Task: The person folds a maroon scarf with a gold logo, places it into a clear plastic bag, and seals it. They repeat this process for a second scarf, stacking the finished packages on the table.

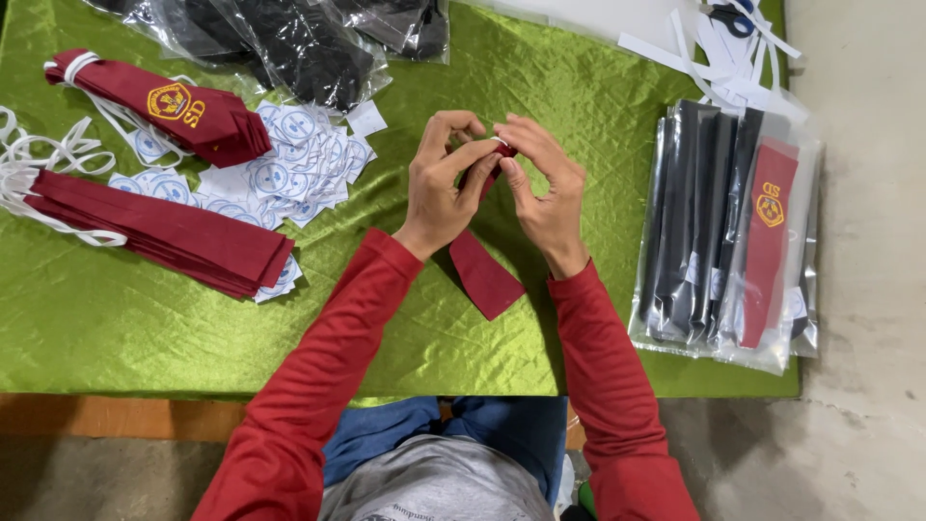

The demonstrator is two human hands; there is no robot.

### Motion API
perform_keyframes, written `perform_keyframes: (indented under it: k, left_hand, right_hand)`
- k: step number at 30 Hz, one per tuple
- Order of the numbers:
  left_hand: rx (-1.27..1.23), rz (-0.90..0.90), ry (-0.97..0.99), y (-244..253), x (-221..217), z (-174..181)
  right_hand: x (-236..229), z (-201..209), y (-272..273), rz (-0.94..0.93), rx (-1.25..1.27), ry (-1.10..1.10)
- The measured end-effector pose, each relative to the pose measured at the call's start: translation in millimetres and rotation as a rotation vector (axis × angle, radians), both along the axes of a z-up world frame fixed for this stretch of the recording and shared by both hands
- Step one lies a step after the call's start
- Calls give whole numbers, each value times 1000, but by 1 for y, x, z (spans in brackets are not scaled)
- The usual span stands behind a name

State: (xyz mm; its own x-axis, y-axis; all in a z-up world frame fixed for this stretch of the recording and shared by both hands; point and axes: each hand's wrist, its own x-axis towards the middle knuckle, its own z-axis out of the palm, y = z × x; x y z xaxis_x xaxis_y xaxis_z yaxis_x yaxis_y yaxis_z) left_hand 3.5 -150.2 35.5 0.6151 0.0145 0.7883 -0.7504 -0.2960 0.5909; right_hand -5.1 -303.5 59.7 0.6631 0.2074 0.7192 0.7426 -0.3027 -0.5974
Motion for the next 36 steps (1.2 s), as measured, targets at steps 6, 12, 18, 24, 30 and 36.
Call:
perform_keyframes:
  k: [6,12,18,24,30,36]
  left_hand:
    - [-71,-153,41,-5,-10,9]
    - [-73,-156,110,-14,-9,-12]
    - [-66,-129,84,-13,-10,-12]
    - [-79,-199,137,-13,-14,-5]
    - [-110,-256,235,-12,-11,-13]
    - [-127,-336,319,-8,-8,-3]
  right_hand:
    - [0,1,-12,-89,-50,-13]
    - [0,-5,-10,-158,-53,-75]
    - [3,-14,-9,-186,-18,-149]
    - [6,-17,-14,-255,-82,-240]
    - [4,-8,-11,-224,-88,-208]
    - [3,-8,-13,-256,-83,-187]
